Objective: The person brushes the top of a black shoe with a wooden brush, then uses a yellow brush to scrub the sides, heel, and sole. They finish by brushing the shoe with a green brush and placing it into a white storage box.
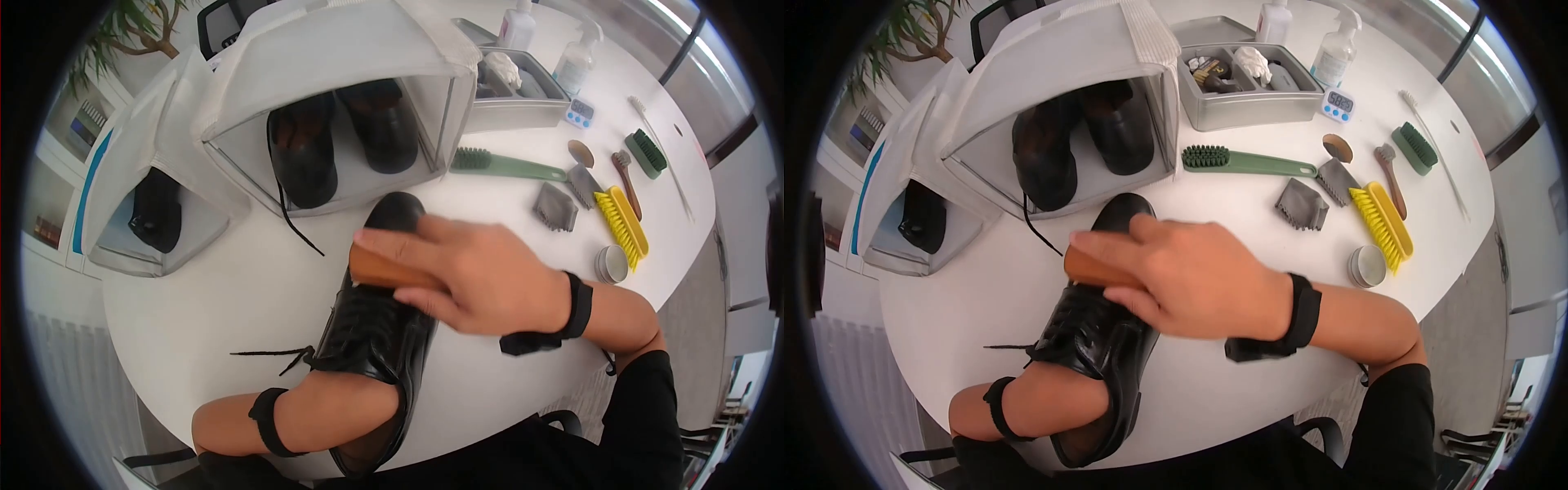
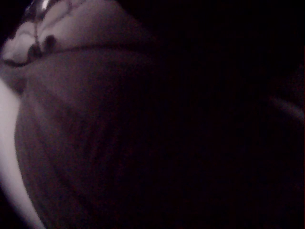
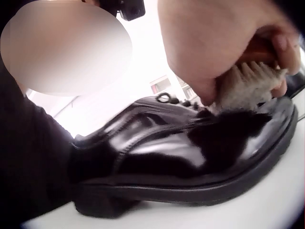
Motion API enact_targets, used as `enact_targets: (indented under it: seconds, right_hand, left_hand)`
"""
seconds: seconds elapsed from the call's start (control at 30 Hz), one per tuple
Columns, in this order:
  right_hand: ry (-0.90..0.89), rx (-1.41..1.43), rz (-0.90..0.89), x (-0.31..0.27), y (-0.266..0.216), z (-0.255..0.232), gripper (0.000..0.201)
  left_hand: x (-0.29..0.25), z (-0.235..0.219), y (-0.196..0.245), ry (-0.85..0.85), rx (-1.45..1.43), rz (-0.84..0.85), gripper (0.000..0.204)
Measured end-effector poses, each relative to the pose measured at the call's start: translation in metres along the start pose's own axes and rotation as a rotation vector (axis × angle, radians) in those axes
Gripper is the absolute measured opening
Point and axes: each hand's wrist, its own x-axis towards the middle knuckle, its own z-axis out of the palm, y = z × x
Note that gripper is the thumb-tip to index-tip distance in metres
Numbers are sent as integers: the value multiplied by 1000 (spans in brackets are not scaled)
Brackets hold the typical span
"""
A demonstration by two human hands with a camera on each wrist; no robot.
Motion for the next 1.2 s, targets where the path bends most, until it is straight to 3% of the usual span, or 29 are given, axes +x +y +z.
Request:
enact_targets:
  seconds: [0.1,0.2,0.27,0.33,0.4,0.5,0.6,0.67,0.73,0.8,0.87,1.07,1.2]
  right_hand:
    - [164,-142,127,13,27,0,56]
    - [196,-170,139,13,35,-4,56]
    - [153,-129,109,5,15,-5,57]
    - [-13,-43,22,2,0,-4,58]
    - [38,-49,8,7,11,-4,57]
    - [156,-176,167,17,41,-2,56]
    - [132,-139,129,9,25,-7,56]
    - [66,-109,79,7,11,-9,55]
    - [37,-89,41,6,6,-6,55]
    - [71,-145,173,11,19,-5,53]
    - [124,-170,195,15,30,-5,53]
    - [40,-55,23,2,-1,-2,54]
    - [109,-172,188,13,22,-4,56]
  left_hand:
    - [1,-5,2,81,-8,42,6]
    - [3,-16,8,-9,93,-26,6]
    - [1,-6,4,16,24,-23,6]
    - [0,-4,1,41,-42,3,6]
    - [0,-2,-2,60,-89,29,6]
    - [-3,5,0,79,-27,5,7]
    - [-3,-6,5,52,123,-16,8]
    - [0,-20,9,-73,77,-35,10]
    - [-2,-5,0,-12,12,-16,10]
    - [-9,9,-2,43,-68,-7,9]
    - [-5,6,-3,81,-62,1,9]
    - [-5,9,-3,21,-68,-8,9]
    - [-4,5,-2,40,-42,-3,10]
